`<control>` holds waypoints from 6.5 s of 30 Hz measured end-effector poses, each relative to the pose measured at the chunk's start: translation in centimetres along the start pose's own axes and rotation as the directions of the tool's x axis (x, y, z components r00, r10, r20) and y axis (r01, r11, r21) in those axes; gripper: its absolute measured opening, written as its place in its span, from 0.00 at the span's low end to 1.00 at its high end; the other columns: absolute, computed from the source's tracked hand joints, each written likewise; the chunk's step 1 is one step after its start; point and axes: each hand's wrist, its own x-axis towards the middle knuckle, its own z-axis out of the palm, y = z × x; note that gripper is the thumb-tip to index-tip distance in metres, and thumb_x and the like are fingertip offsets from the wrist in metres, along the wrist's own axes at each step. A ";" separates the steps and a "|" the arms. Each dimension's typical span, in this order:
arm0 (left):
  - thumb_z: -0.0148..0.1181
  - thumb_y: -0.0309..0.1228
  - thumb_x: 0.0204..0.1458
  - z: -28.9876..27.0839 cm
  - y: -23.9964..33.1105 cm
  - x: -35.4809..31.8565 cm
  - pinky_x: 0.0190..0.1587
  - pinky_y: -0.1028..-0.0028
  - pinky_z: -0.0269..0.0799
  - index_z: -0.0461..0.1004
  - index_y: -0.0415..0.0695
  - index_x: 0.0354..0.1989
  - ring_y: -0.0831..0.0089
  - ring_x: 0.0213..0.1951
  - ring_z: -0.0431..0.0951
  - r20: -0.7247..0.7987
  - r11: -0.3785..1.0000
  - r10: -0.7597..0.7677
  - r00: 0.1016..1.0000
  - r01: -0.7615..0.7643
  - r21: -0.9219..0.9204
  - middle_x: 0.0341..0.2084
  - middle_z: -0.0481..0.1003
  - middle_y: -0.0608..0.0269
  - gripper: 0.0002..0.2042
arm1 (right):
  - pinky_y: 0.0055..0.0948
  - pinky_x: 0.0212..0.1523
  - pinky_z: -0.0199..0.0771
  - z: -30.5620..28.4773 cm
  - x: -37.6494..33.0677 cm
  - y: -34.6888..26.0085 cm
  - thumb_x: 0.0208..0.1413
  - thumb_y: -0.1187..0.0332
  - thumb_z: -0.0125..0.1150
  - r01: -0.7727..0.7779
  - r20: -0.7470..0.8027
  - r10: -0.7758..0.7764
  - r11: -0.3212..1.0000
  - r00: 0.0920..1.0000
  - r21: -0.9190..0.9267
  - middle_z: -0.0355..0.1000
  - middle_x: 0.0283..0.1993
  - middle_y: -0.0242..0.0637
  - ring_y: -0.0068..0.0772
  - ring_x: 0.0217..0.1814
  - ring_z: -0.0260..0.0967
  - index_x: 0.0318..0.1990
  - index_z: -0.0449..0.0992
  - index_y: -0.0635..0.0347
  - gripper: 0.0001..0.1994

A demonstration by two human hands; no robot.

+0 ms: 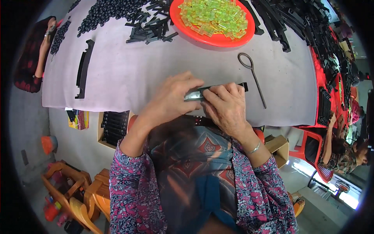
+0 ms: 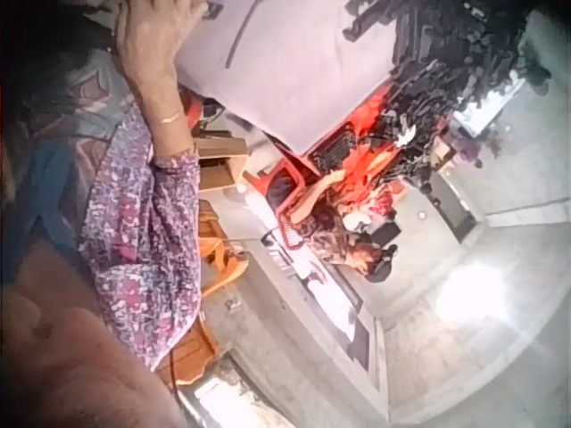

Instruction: Assembling and inspecting plastic components for printer toner cartridges at a manufacturing workstation.

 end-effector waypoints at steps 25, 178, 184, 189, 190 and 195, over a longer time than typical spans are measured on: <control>0.71 0.27 0.43 0.8 -0.6 0.2 0.37 0.65 0.69 0.78 0.36 0.46 0.58 0.33 0.72 -0.003 0.996 0.018 1.000 -0.018 -0.086 0.31 0.70 0.54 0.19 | 0.25 0.43 0.72 -3.6 -1.0 4.2 0.57 0.79 0.66 -0.321 -0.248 0.518 0.770 0.819 0.551 0.78 0.36 0.35 0.24 0.39 0.72 0.36 0.80 0.68 0.02; 0.67 0.28 0.52 0.4 5.0 -0.5 0.48 0.60 0.70 0.76 0.41 0.52 0.54 0.44 0.75 -0.173 0.998 -0.043 0.984 0.051 0.039 0.41 0.73 0.54 0.18 | 0.29 0.27 0.64 -4.5 -0.8 2.7 0.64 0.68 0.63 -0.442 0.182 0.453 0.576 0.873 0.688 0.64 0.22 0.38 0.20 0.27 0.57 0.35 0.75 0.67 0.09; 0.70 0.30 0.47 0.5 4.2 -0.7 0.50 0.58 0.68 0.77 0.39 0.49 0.50 0.46 0.72 -0.040 0.983 -0.121 0.992 0.125 0.131 0.40 0.72 0.51 0.20 | 0.25 0.27 0.59 -4.4 -1.3 3.6 0.64 0.67 0.63 -0.543 0.280 0.513 0.485 0.811 0.685 0.60 0.21 0.28 0.17 0.27 0.53 0.29 0.71 0.64 0.13; 0.70 0.26 0.45 0.9 2.1 -1.3 0.42 0.60 0.69 0.78 0.38 0.46 0.52 0.39 0.74 -0.085 0.989 -0.081 0.993 0.090 0.114 0.34 0.71 0.52 0.18 | 0.22 0.26 0.58 -4.3 -1.4 3.2 0.65 0.66 0.62 -0.623 0.390 0.541 0.356 0.745 0.696 0.61 0.21 0.23 0.13 0.26 0.55 0.28 0.71 0.62 0.14; 0.70 0.25 0.44 0.9 2.0 -1.0 0.41 0.60 0.69 0.78 0.37 0.46 0.52 0.38 0.74 -0.093 0.992 -0.066 0.994 0.076 0.104 0.34 0.71 0.52 0.18 | 0.22 0.26 0.58 -4.3 -1.2 3.3 0.65 0.66 0.62 -0.628 0.394 0.549 0.339 0.737 0.700 0.61 0.21 0.23 0.12 0.26 0.56 0.28 0.71 0.62 0.14; 0.70 0.24 0.43 0.9 1.5 -1.2 0.40 0.61 0.69 0.77 0.36 0.45 0.53 0.37 0.73 -0.071 0.995 -0.080 0.994 0.084 0.053 0.33 0.70 0.53 0.18 | 0.20 0.20 0.51 -3.4 -1.3 3.2 0.67 0.64 0.61 -0.642 0.408 0.516 0.442 0.753 0.626 0.63 0.19 0.22 0.11 0.20 0.54 0.28 0.73 0.60 0.15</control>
